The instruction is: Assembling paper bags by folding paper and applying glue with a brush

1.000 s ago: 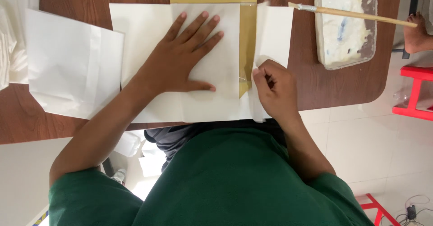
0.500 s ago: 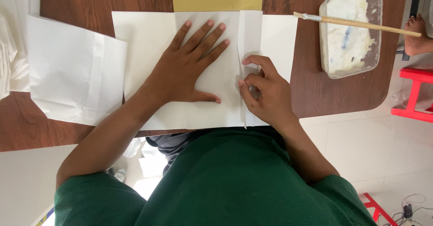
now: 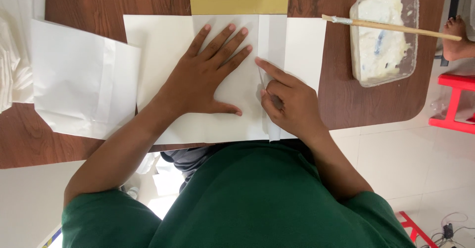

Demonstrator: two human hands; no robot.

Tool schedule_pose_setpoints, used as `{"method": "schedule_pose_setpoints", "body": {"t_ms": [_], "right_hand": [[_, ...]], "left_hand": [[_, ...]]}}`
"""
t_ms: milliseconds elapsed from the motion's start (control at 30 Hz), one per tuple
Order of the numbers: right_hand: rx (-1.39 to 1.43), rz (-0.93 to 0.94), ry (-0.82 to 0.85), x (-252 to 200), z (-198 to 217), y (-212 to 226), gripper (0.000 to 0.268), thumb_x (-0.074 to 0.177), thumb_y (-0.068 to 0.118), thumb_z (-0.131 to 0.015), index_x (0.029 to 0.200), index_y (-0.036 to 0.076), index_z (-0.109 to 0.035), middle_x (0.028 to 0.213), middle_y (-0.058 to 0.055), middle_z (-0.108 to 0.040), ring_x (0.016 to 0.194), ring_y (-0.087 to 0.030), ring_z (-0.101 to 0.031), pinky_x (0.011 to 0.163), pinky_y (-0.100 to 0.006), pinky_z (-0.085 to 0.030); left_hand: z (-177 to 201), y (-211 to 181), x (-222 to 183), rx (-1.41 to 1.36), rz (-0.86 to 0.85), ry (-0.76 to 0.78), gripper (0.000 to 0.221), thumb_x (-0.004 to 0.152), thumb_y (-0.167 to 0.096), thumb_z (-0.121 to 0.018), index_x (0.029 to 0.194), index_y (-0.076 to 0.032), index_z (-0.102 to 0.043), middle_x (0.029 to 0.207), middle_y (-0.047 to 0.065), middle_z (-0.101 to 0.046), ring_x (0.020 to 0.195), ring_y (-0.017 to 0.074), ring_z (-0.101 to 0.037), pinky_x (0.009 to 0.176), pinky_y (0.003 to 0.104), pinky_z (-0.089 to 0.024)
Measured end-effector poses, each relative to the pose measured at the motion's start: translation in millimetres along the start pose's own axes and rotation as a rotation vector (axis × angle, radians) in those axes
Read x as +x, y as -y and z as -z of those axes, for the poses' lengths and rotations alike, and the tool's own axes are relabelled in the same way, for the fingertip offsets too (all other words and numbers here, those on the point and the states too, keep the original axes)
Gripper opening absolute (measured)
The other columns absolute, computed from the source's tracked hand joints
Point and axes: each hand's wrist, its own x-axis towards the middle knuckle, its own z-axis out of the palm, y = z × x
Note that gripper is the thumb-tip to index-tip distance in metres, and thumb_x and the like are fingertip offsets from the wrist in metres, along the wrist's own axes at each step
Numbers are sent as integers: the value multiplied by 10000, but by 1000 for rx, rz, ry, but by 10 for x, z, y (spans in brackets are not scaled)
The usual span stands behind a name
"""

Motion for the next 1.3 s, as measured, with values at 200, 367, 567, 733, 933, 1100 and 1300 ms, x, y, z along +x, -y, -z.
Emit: {"method": "schedule_pose_setpoints", "body": {"t_ms": [200,367,567,733,933,1100,1300], "right_hand": [[-57,95,43,35,69,-55,126,1002,204,-720,916,118,-690,1509,-52,-588,911,-180,-749,679,-318,-534],[365,10,-34,-71,208,-111,339,939,-185,-455,1172,-1,-621,1418,-215,-564,1211,-307,-606,826,-329,-572],[-354,-117,121,-366,51,-236,583,1131,368,-486,1622,74,-371,1717,-130,-224,1597,-373,-208,1262,-652,-192],[-435,-186,186,-380,-59,-34,730,1144,491,-410,1671,39,-183,1747,-108,-115,1623,-339,-58,1283,-668,-55],[-457,-223,201,-352,-61,57,809,1123,554,-410,1669,14,-156,1744,-142,-80,1621,-344,-31,1301,-611,-30],[-443,-151,301,-358,-31,5,955,1039,716,-325,1674,41,-92,1749,-135,-32,1608,-365,38,1265,-659,28],[-474,-18,289,-356,-36,26,1089,940,838,-250,1658,23,-171,1735,-155,-126,1606,-374,-64,1281,-633,-60]], "left_hand": [[20,-6,-8,0,-14,12,1184,890,-905,-502,1660,-24,-319,1710,214,-191,1583,399,-144,1263,594,-48],[50,-18,-12,-32,-1,35,1129,906,-887,-511,1679,-91,-301,1715,200,-185,1584,401,-136,1259,600,-37],[57,-23,-9,-40,-8,34,1152,912,-907,-462,1677,-61,-304,1710,221,-191,1579,411,-136,1253,597,-25],[53,-30,-9,-37,-5,36,1153,906,-906,-477,1678,-67,-299,1714,211,-183,1582,404,-132,1256,592,-23],[59,-38,-9,-36,-9,34,1168,896,-910,-477,1681,-63,-299,1713,216,-172,1581,412,-123,1253,596,-16],[40,-33,-14,-19,-3,40,1181,881,-897,-531,1682,-62,-298,1715,205,-155,1583,403,-111,1257,599,-18],[26,-34,-22,-14,6,35,1201,870,-929,-494,1682,-70,-281,1720,190,-150,1590,385,-105,1267,588,-19]]}}
